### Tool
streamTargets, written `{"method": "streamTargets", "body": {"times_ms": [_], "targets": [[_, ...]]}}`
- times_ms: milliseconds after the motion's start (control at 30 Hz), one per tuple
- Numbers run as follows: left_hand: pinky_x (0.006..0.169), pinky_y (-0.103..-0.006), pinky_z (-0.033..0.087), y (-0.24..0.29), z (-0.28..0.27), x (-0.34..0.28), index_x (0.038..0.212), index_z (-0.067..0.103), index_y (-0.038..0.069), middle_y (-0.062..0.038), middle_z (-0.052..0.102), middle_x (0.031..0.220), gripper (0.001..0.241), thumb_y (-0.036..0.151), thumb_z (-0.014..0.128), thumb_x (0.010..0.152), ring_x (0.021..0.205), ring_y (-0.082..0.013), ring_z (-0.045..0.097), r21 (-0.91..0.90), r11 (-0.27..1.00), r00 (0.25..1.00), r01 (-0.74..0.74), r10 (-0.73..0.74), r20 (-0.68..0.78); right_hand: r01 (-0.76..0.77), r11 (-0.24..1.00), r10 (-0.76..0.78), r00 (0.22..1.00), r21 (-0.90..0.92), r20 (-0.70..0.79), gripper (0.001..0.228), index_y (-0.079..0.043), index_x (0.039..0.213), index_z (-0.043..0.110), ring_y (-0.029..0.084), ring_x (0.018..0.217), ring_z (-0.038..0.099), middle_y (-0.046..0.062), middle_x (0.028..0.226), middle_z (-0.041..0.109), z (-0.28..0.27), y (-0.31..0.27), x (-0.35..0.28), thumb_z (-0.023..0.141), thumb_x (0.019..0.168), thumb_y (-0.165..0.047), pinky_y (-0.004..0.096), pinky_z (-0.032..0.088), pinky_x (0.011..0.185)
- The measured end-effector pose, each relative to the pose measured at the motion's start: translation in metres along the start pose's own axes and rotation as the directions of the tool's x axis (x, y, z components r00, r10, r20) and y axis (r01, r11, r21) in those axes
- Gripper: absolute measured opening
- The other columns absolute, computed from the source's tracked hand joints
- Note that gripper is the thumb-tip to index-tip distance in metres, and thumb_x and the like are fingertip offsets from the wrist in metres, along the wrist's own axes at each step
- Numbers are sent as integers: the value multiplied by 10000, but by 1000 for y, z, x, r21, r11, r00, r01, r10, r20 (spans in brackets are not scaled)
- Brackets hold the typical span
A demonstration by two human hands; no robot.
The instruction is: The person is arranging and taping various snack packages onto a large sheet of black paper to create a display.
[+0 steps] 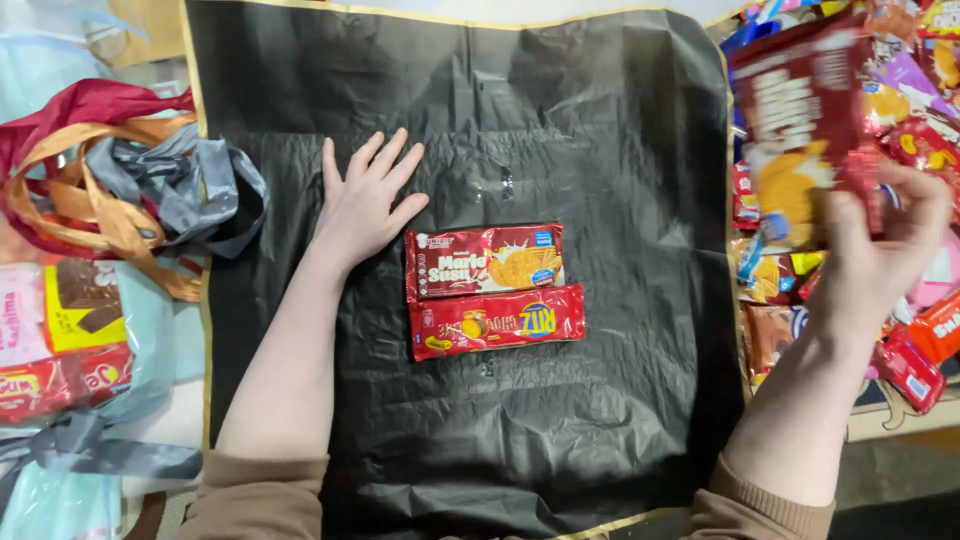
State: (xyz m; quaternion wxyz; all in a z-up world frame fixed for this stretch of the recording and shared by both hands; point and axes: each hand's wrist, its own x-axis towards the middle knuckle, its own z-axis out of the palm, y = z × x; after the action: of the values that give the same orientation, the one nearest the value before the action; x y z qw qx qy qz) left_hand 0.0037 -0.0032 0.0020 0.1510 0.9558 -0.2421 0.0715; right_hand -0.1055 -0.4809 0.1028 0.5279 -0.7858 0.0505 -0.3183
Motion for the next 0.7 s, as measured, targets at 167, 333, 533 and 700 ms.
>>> {"method": "streamTargets", "body": {"times_ms": [167,333,533,700], "targets": [[1146,-744,14,-2,0,1,1550,439,238,-44,367,1638,552,515,389,1075,1503,-302,303,-105,993,997,57,-52,48,-188,981,157,904,40,397,250,-117,1108,659,60,835,598,32,946,686,103,-2,-22,790,898,-78,199,479,705],[1165,-735,-56,-6,-6,-2,1388,611,342,66,390,1625,419,542,377,1103,1527,-271,288,-327,939,994,106,-97,44,-346,936,214,693,57,688,257,-32,1075,732,81,791,603,79,877,733,163,-10,-44,816,833,-50,229,522,689],[1233,-587,116,3,-30,0,937,749,228,72,726,1061,87,314,758,942,1058,-142,659,-696,718,999,-14,37,18,118,992,-42,584,-34,811,347,-65,1234,730,336,1050,608,174,1148,679,162,-16,-31,788,905,-157,440,441,995],[1244,-587,-97,12,-35,-4,1115,760,245,53,716,1130,386,427,831,782,1128,-155,589,-714,698,959,57,161,233,19,996,60,562,-86,825,319,-30,1193,747,358,1130,607,196,1201,691,143,-18,-26,784,889,-117,463,405,1048]]}}
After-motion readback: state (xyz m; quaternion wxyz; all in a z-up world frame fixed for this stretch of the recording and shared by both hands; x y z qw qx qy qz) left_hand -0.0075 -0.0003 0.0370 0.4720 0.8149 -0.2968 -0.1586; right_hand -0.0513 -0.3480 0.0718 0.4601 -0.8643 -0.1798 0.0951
